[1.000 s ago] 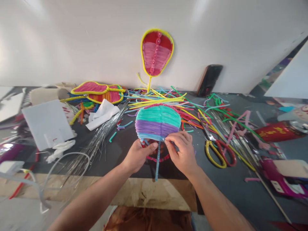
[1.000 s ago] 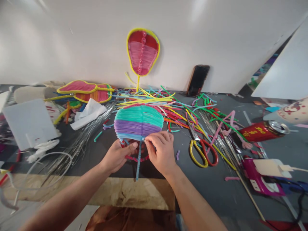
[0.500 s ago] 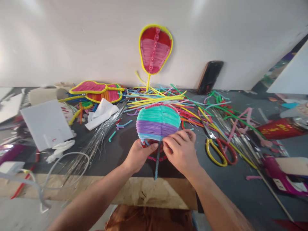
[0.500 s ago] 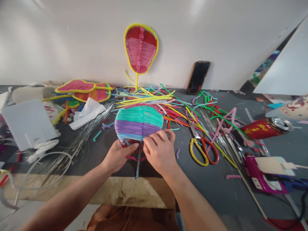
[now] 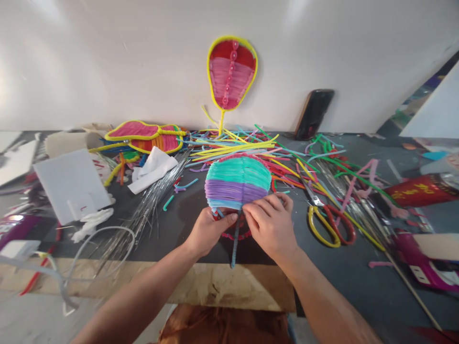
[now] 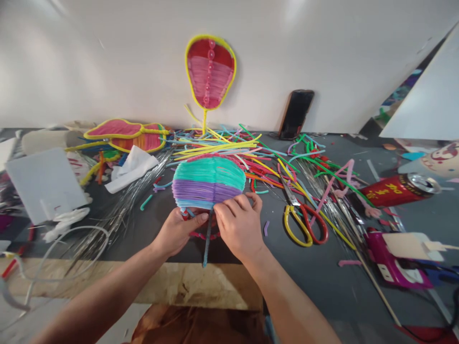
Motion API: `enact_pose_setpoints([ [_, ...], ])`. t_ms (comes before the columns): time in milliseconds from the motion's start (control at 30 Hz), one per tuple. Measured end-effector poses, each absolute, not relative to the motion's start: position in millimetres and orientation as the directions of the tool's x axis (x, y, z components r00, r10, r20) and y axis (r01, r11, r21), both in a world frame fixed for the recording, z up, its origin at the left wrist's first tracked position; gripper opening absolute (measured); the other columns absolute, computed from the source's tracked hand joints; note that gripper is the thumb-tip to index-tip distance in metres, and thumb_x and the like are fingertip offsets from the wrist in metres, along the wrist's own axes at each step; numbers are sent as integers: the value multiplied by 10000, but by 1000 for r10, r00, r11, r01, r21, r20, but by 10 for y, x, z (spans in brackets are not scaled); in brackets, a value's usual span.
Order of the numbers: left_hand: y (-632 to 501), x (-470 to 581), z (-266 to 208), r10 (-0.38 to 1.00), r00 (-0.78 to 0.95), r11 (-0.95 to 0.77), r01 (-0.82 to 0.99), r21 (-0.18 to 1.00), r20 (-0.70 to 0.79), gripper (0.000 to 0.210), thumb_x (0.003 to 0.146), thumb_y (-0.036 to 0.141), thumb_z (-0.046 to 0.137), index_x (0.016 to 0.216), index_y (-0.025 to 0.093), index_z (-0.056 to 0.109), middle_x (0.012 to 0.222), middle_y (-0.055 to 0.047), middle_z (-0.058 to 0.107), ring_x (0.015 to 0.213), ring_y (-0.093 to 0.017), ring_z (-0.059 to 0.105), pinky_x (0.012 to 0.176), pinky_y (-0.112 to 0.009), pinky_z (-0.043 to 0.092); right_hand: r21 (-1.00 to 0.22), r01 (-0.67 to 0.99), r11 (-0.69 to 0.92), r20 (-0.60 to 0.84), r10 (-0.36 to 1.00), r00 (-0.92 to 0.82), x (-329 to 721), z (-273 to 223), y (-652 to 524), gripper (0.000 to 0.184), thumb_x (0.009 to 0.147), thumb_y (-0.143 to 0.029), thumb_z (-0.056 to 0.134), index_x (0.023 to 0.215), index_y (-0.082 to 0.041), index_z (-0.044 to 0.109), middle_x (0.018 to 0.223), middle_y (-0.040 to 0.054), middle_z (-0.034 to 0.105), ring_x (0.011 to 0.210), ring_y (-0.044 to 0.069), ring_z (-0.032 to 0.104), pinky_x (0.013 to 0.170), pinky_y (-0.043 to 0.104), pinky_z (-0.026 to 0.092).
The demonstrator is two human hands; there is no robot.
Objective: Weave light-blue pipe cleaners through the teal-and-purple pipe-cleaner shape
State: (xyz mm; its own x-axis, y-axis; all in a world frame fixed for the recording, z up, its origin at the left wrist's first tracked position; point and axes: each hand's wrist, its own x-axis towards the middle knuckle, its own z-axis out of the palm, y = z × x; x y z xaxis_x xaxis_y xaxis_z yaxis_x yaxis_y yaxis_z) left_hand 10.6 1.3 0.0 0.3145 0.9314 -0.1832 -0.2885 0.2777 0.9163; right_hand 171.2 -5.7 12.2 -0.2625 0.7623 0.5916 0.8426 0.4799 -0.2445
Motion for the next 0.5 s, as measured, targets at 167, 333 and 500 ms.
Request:
enact_pose_setpoints([
  [167, 20, 112, -19, 931, 307, 289, -289, 913, -197, 196, 729, 258, 719, 899, 161, 729, 804, -32, 722, 733, -163, 651, 746, -311, 528, -249, 833, 494, 619, 743, -256, 1706, 101, -39, 78, 853, -175, 585, 798, -208, 629, 708, -9, 683, 783, 168, 539, 872, 392, 301],
  [333, 23, 116, -13, 937, 283, 286, -280, 917, -206, 162, 718, 263, 729, 840, 156, 723, 755, -19, 711, 700, -139, 637, 731, -282, 525, -308, 817, 488, 611, 759, -223, 1706, 73, -30, 75, 858, -186, 588, 794, -212, 620, 704, -8, 687, 767, 167, 536, 844, 373, 308],
  [500, 32, 118, -3, 950, 229, 277, -317, 907, -210, 145, 700, 228, 741, 816, 150, 706, 747, -17, 701, 699, -132, 624, 710, -266, 517, -359, 795, 489, 590, 779, -213, 1699, 63, -29, 63, 849, -181, 591, 798, -210, 614, 726, -3, 688, 788, 167, 543, 838, 366, 310],
])
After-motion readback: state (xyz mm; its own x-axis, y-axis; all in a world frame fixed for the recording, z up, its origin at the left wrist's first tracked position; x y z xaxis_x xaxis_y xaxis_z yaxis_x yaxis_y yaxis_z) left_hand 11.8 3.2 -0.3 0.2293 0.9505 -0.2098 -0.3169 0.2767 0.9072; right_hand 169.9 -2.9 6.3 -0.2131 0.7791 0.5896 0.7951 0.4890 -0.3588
